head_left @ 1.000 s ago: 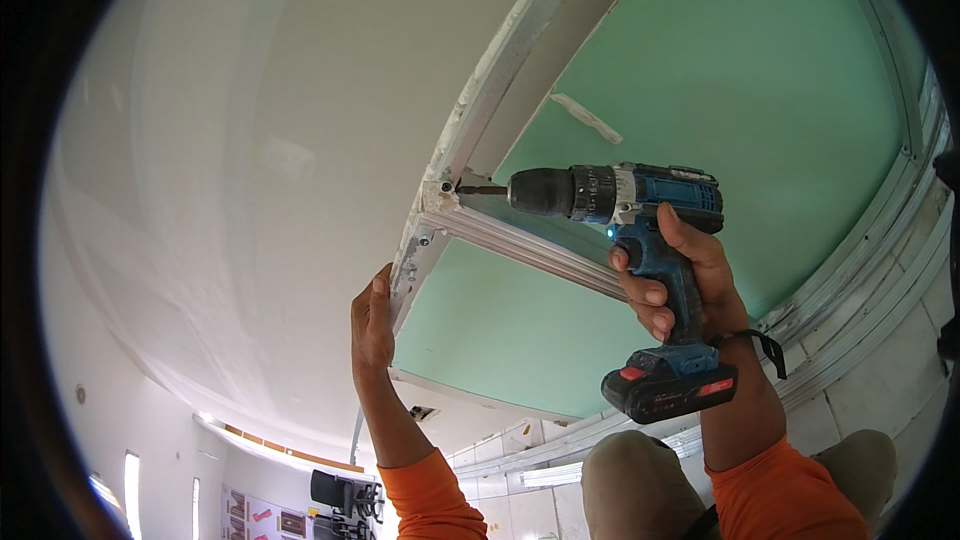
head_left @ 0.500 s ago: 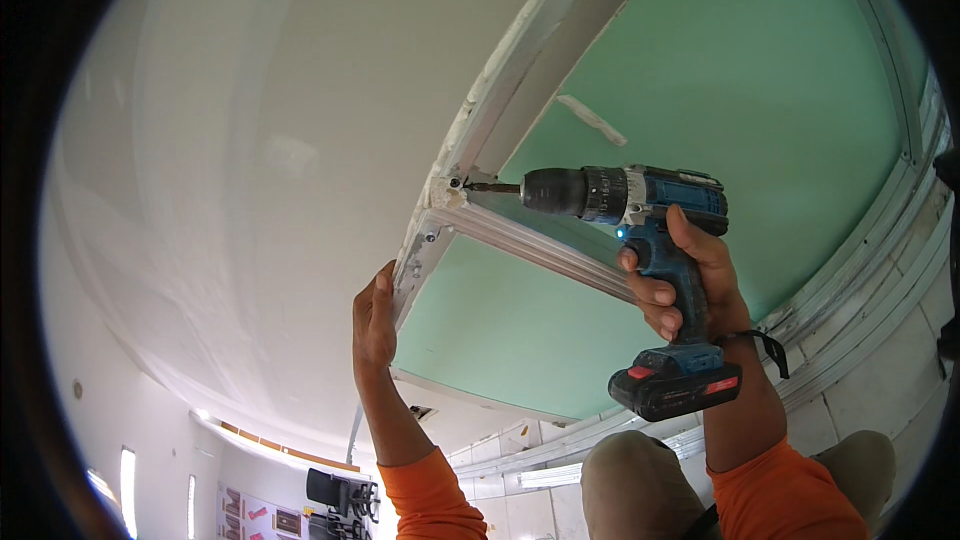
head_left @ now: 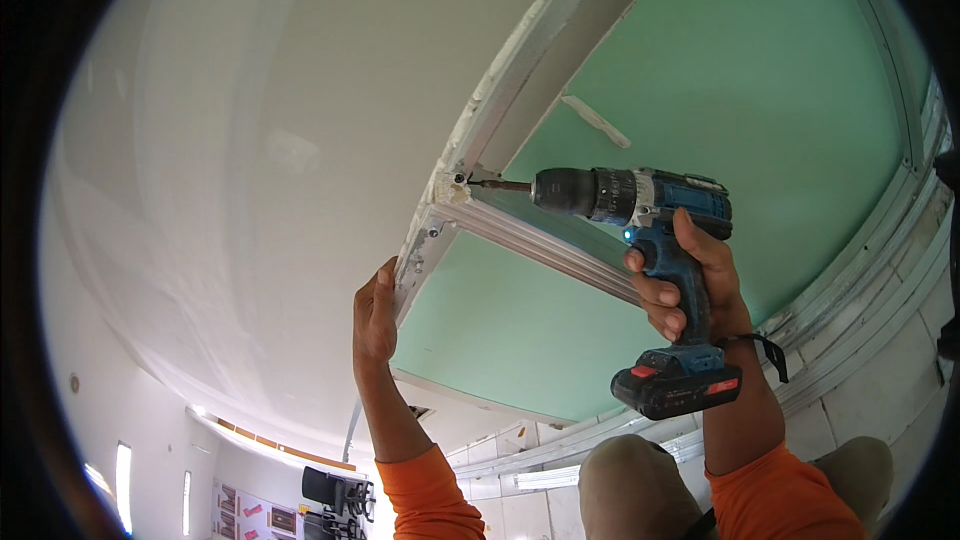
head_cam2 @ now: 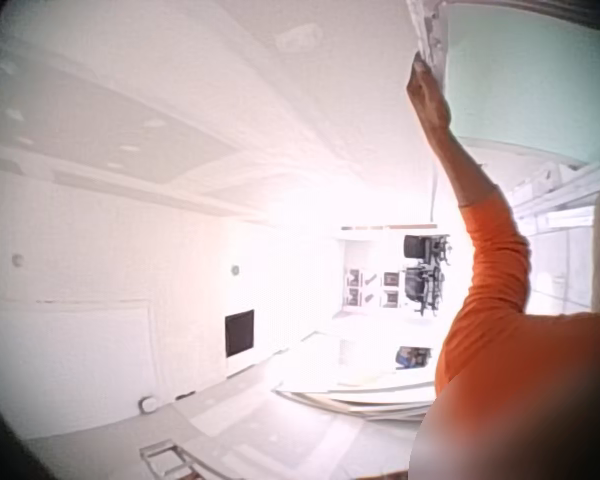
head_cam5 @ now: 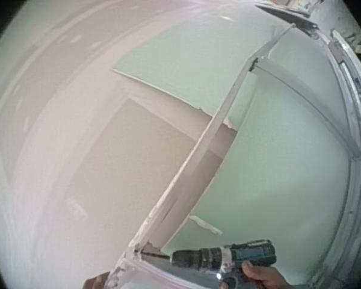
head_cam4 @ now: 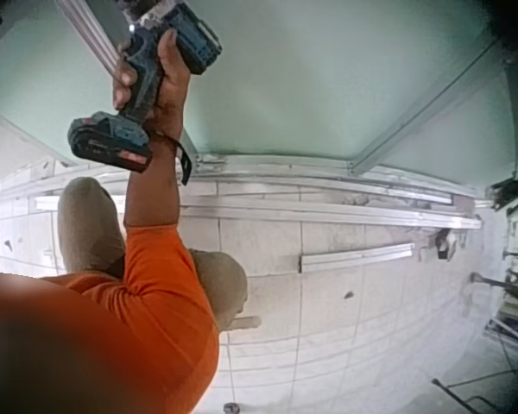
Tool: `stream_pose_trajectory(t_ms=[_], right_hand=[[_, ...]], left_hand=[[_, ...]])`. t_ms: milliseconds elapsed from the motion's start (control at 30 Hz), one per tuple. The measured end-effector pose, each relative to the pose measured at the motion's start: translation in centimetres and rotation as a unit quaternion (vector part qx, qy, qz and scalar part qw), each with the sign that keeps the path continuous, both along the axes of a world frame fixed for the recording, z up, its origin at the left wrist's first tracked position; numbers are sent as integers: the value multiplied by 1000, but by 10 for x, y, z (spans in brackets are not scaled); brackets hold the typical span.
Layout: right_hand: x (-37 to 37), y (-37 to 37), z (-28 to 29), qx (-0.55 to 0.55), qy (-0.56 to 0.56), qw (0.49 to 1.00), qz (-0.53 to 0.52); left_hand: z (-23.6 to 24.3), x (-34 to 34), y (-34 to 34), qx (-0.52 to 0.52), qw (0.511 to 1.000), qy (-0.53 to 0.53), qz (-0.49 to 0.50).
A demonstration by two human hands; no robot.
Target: The person positions a white ceiling panel onto a metal frame and secures it using a cordless drill. They repeatedly align the panel, drive screws into the frame, and adjust the panel's position to ensure it is properly attached.
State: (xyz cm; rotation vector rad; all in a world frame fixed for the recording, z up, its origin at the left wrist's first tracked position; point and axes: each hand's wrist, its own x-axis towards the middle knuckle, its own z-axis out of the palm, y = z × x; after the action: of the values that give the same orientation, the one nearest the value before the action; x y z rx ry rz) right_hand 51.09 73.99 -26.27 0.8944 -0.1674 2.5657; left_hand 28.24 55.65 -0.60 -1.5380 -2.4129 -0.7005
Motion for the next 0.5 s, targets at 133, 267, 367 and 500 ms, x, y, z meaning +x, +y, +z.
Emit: stream_pose_trajectory(t_ms=[133,267,367,500], right_hand=[[-2,2,-4,3,6,1000,9],[-2,4,-6,8,9,1000,6],[-3,3,-6,6,5,1000,8],[-3,4,-6,8,15,1000,12]], left_hand=[[0,1,1,-7,1000,5,-11],[-1,0,3,-1,1000,9,7],[0,0,5,1,1000,2,10],[0,3,6,1,1000,-10,-2]])
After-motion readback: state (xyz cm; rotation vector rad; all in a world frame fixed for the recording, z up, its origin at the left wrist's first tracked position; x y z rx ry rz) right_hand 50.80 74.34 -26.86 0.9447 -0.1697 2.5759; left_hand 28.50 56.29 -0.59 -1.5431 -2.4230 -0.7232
